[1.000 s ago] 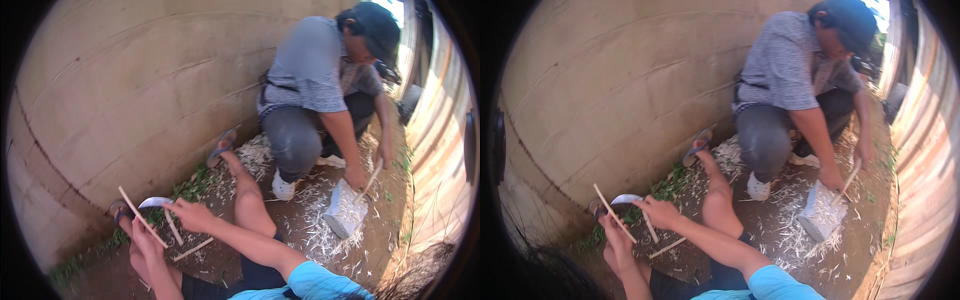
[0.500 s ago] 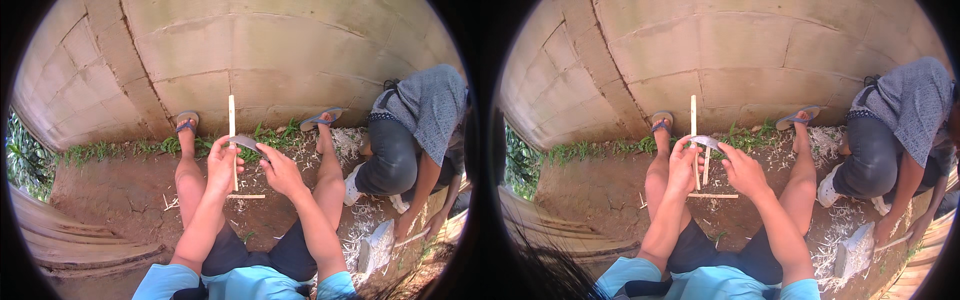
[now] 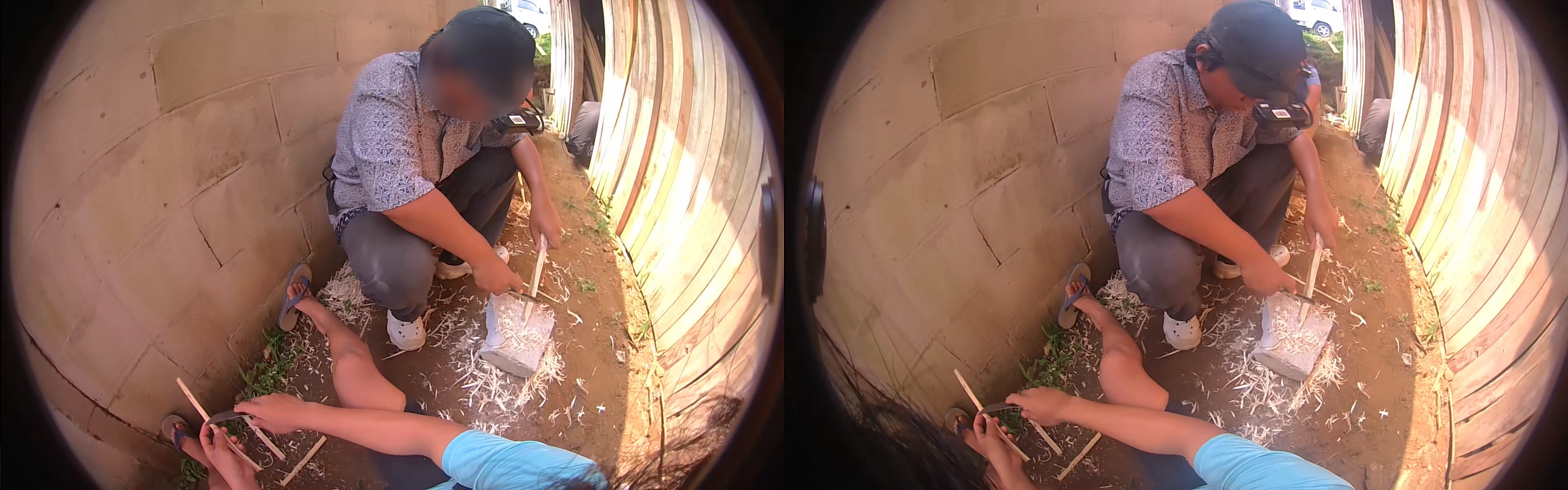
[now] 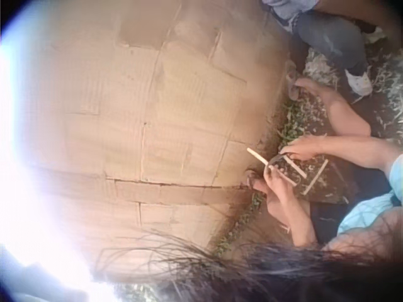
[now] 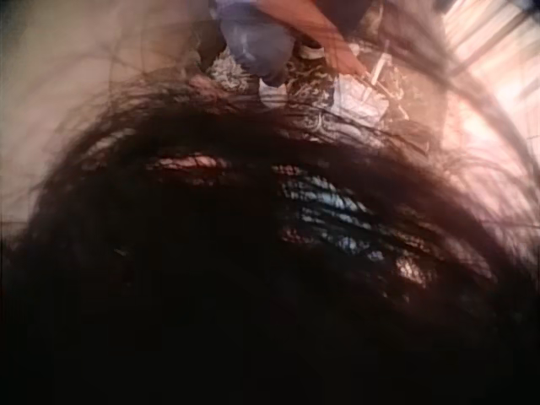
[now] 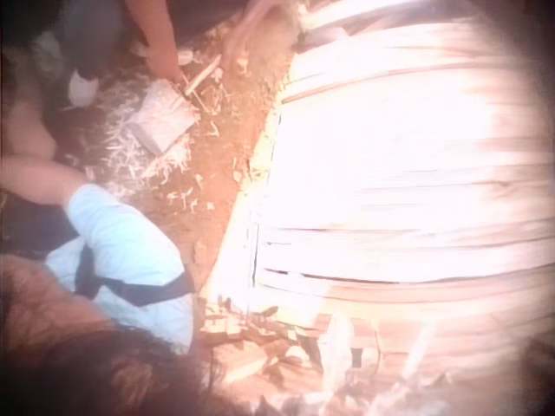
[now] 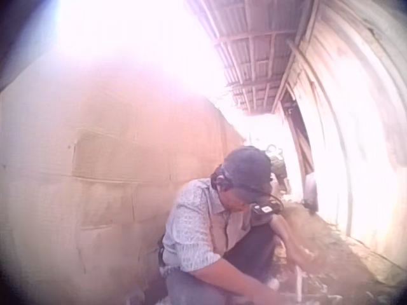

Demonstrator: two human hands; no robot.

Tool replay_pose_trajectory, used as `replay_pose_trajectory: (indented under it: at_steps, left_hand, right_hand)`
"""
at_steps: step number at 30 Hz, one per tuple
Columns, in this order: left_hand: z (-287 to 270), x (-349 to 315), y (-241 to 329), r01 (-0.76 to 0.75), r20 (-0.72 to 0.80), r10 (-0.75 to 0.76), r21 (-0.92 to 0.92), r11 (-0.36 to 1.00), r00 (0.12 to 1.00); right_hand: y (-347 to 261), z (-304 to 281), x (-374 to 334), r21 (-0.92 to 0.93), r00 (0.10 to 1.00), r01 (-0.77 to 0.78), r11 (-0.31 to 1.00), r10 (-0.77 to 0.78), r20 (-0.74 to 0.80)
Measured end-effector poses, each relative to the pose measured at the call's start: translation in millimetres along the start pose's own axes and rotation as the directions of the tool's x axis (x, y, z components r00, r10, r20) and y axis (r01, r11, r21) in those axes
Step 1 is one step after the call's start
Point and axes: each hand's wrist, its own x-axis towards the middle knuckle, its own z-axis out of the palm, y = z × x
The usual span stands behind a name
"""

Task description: The person sits on the ground and uses a curved knife to shave thin strips from a piece of bamboo held between their legs. Another person is visible in the background also working with bamboo.

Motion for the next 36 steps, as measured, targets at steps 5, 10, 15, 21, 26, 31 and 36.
replay_pose_trajectory:
  at_steps: [5,10,15,21,26,31,36]
  left_hand:
    - [-16,17,-12,-0.017,0.010,0.017,0.039,0.999,1.000]
    - [-19,17,-18,-0.062,0.100,0.056,0.056,0.997,0.993]
    - [-19,22,-23,-0.034,0.084,0.036,-0.017,0.999,0.996]
    - [-7,7,-8,0.006,0.084,-0.006,-0.002,1.000,0.996]
    - [-6,-4,-3,0.009,0.082,-0.016,0.074,0.997,0.996]
    - [0,-13,1,-0.006,0.085,-0.012,0.197,0.980,0.996]
    - [-1,-4,-3,-0.037,0.121,0.009,0.232,0.972,0.993]
  right_hand:
    - [-15,-14,-6,-0.053,0.977,-0.115,0.992,0.122,0.175]
    - [-14,-14,-9,-0.060,0.970,-0.135,0.989,0.144,0.195]
    - [1,-6,-7,-0.092,0.987,-0.049,0.995,0.062,0.149]
    - [-16,-15,-7,-0.140,0.970,-0.063,0.988,0.094,0.225]
    - [-2,-5,-6,-0.088,0.987,-0.003,0.996,0.017,0.162]
    - [-3,-4,-4,-0.099,0.995,0.003,0.995,0.007,0.096]
    - [3,0,-4,-0.105,0.996,-0.001,0.995,0.010,0.090]
